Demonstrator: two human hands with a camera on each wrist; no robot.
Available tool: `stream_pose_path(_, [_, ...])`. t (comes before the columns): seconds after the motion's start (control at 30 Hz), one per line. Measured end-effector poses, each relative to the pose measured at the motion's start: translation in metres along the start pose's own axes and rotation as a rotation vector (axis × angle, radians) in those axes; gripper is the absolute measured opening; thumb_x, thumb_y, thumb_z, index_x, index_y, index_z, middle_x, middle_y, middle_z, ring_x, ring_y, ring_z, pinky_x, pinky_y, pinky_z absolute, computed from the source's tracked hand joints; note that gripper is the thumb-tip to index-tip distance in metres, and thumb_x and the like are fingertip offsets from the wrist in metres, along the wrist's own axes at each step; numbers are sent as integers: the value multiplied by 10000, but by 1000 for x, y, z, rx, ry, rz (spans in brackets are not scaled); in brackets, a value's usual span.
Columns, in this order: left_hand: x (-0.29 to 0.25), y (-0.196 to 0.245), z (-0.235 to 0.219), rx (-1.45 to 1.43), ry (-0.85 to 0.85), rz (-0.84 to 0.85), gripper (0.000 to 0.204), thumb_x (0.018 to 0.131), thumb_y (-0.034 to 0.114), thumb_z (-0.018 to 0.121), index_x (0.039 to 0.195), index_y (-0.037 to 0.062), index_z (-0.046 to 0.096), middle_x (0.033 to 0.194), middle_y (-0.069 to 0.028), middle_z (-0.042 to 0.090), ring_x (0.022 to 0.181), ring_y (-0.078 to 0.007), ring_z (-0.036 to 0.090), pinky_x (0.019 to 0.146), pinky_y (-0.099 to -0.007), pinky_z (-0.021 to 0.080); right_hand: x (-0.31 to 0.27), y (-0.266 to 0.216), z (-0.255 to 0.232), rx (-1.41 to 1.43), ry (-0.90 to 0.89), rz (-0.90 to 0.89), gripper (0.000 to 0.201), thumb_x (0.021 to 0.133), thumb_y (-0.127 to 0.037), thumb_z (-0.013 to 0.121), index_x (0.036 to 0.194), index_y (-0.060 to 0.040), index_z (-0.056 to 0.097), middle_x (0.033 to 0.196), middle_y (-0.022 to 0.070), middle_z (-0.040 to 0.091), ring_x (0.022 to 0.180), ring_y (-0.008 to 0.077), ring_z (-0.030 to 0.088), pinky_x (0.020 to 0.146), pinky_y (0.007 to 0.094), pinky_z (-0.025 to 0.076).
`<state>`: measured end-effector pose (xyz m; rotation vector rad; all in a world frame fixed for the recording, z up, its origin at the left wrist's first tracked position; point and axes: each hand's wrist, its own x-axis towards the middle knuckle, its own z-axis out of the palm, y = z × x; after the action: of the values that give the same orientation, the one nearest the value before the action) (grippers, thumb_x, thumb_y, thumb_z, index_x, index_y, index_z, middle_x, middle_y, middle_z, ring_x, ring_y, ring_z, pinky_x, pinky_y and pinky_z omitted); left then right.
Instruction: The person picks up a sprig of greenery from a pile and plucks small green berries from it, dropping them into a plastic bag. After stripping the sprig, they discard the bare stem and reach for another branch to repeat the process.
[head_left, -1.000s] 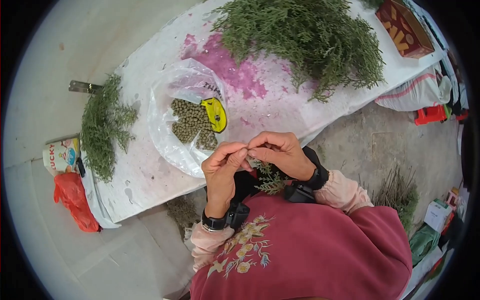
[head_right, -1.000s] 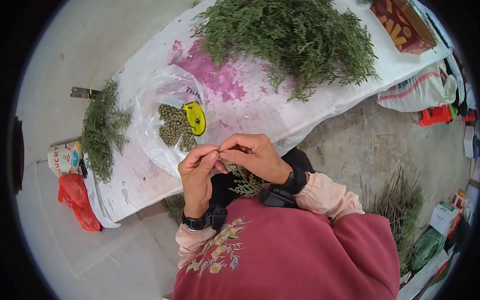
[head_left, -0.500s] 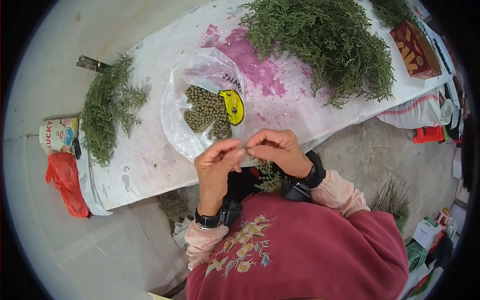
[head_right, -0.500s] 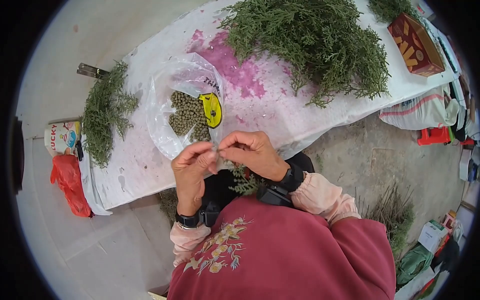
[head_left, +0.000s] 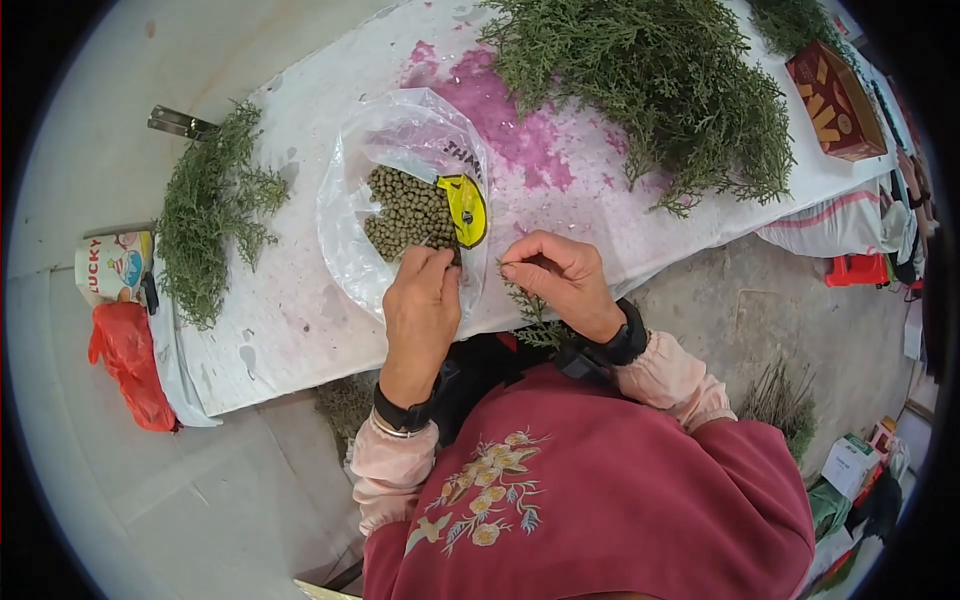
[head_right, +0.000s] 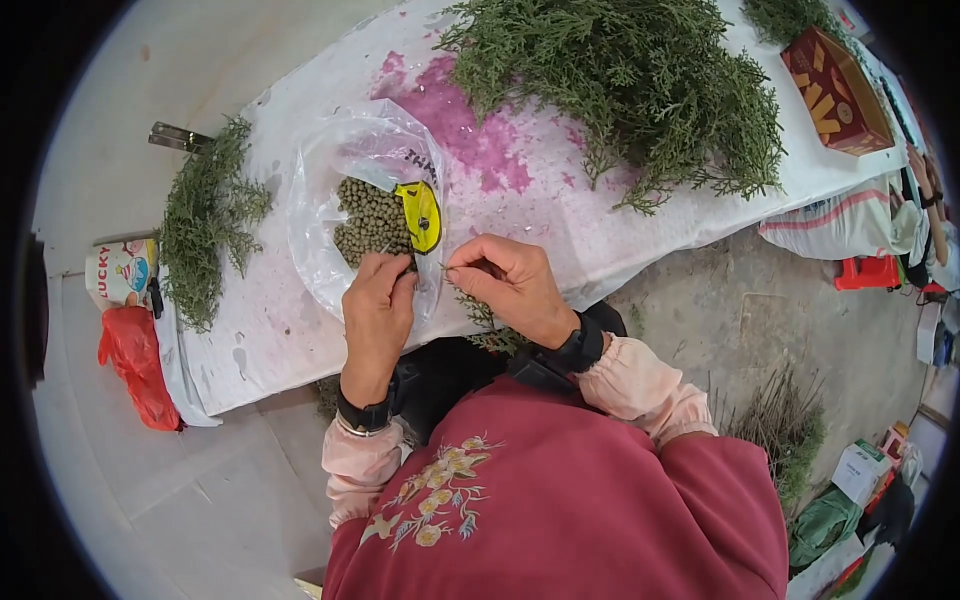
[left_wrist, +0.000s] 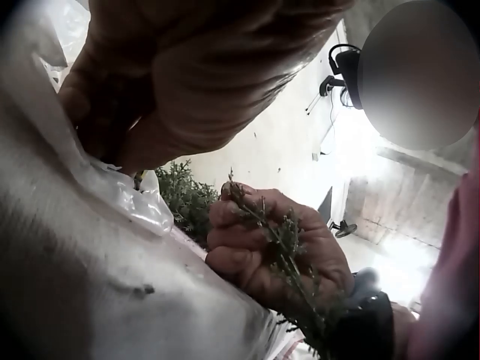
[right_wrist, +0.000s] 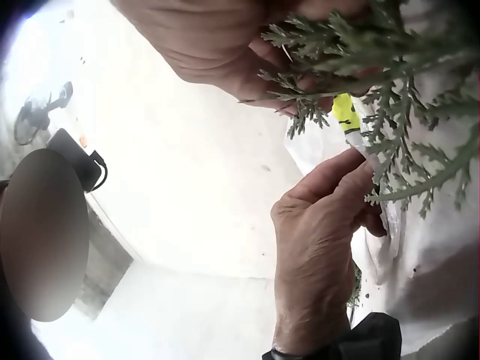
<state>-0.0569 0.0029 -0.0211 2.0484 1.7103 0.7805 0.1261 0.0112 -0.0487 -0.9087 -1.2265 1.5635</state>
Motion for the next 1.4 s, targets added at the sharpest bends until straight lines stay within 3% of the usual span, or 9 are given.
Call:
stream_pose_path(0.2, [-2,5,3,60,70,48,179,756,-41,588,934,-23,606,820,-155,571,715,-323,587,603,-343,466,3,1,5,-25,11,-13,67,845,-33,603,908,-11,611,753,-43,556,650,16,468,575,173,388])
stream_pose_path(0.5, [-3,5,0,207,8,197,198,756,-53,580,949,-12,604,854,-162,574,748,-315,588,631,-324,475,8,8,13,12,11,-54,44,841,-7,588,884,-7,597,760,-45,540,670,8,448,585,161,363])
stream_pose_path(0.63, [-4,-5,5,3,120,108,138,765,-52,574,896,-20,603,824,-147,563,728,-305,585,620,-331,475,8,7,11,19,-3,-48,44,839,-10,591,882,-9,596,761,-42,542,668,6,448,582,160,361])
stream_pose_path(0.73, [-7,-11,6,-101,274,-34,139,783,-53,589,913,-10,613,816,-96,564,695,-192,561,634,-257,454,8,3,11,-62,-1,-33,44,840,-15,592,883,-12,597,754,-45,540,660,5,447,576,161,360])
stream_pose_path(0.9, [-7,-14,7,-185,269,-59,110,808,-34,593,913,-9,616,809,-64,564,687,-132,530,613,-229,434,9,7,11,-54,-5,-96,37,842,-22,593,878,-14,596,742,-50,536,647,4,444,567,162,359])
stream_pose_path(1.03, [-8,-11,7,-331,286,-82,107,817,-18,602,921,-11,629,811,-55,569,683,-122,532,596,-232,431,9,5,12,-50,1,-67,39,844,-25,593,881,-15,594,732,-53,530,637,5,440,561,163,358])
stream_pose_path(1.13, [-10,-4,2,-938,164,-465,118,833,11,601,943,-21,632,813,-52,566,674,-119,527,579,-249,432,9,6,13,-48,-6,-32,42,850,-36,593,888,-18,593,731,-50,528,634,5,437,557,165,358])
stream_pose_path(1.27, [-9,2,-1,-1311,68,-597,158,846,48,593,976,-38,619,813,-69,570,654,-124,522,565,-269,434,9,4,13,-69,-21,-27,48,855,-41,595,896,-19,591,739,-47,530,642,7,438,562,164,358])
stream_pose_path(1.4, [-11,0,4,-1461,0,-603,187,863,61,568,1015,-43,600,824,-85,580,637,-134,511,562,-273,430,10,6,13,-96,-13,-111,49,855,-41,598,897,-15,590,750,-46,534,651,8,441,563,165,359])
